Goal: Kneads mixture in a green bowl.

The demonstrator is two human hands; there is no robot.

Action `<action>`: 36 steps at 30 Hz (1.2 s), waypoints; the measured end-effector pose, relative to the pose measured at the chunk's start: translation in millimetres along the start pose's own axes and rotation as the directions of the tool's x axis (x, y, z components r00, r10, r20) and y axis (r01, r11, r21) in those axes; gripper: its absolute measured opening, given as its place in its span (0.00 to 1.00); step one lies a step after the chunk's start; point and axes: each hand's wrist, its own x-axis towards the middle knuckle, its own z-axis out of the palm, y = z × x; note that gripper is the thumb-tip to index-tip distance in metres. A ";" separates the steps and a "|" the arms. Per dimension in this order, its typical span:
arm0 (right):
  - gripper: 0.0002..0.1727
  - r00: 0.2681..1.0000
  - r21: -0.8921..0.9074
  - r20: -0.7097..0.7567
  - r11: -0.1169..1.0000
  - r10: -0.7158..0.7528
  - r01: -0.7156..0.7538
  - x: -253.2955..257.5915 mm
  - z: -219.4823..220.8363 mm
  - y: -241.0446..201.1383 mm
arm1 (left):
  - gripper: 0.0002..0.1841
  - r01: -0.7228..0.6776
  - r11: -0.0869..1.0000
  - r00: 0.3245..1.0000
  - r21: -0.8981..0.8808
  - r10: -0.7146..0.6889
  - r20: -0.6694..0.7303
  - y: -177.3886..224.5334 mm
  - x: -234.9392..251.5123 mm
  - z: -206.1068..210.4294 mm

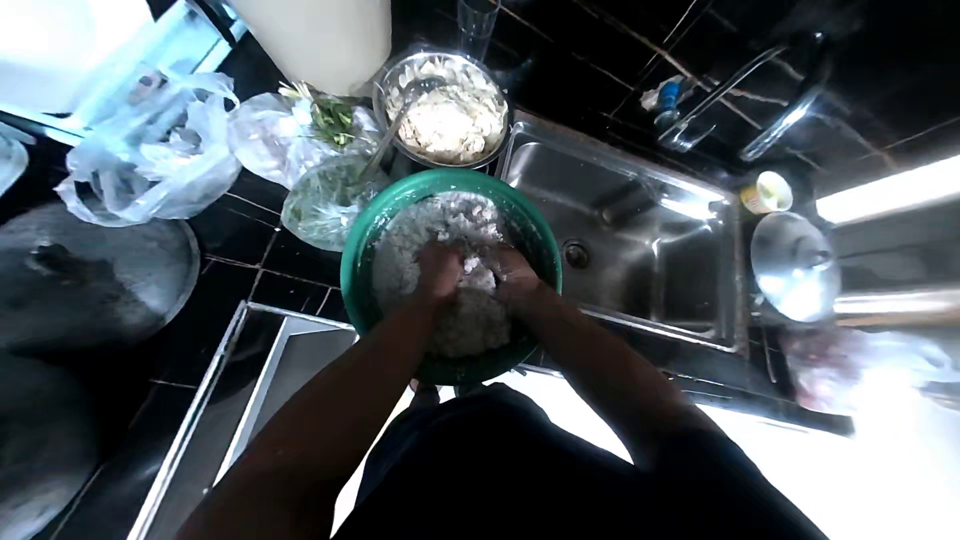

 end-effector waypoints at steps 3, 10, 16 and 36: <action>0.20 0.995 -0.249 0.075 0.965 -0.071 0.087 -18.2 -5.4 -11.2 | 0.20 0.017 0.927 0.996 -0.376 -0.048 -0.074 -1.3 -12.6 -8.7; 0.21 0.992 0.079 -0.070 0.992 0.101 -0.095 -2.7 12.1 -36.1 | 0.17 -0.112 0.971 0.968 -0.210 0.059 -0.245 4.5 -9.4 -9.2; 0.23 0.997 -0.001 -0.074 1.000 -0.007 0.007 -3.0 -12.5 -55.4 | 0.22 0.037 0.999 0.999 -0.001 -0.037 -0.034 9.6 -22.8 -30.1; 0.23 1.000 0.171 -0.006 0.985 -0.012 0.013 -13.5 -17.7 -31.0 | 0.19 0.069 0.980 0.992 -0.188 -0.088 -0.095 10.6 -29.2 3.2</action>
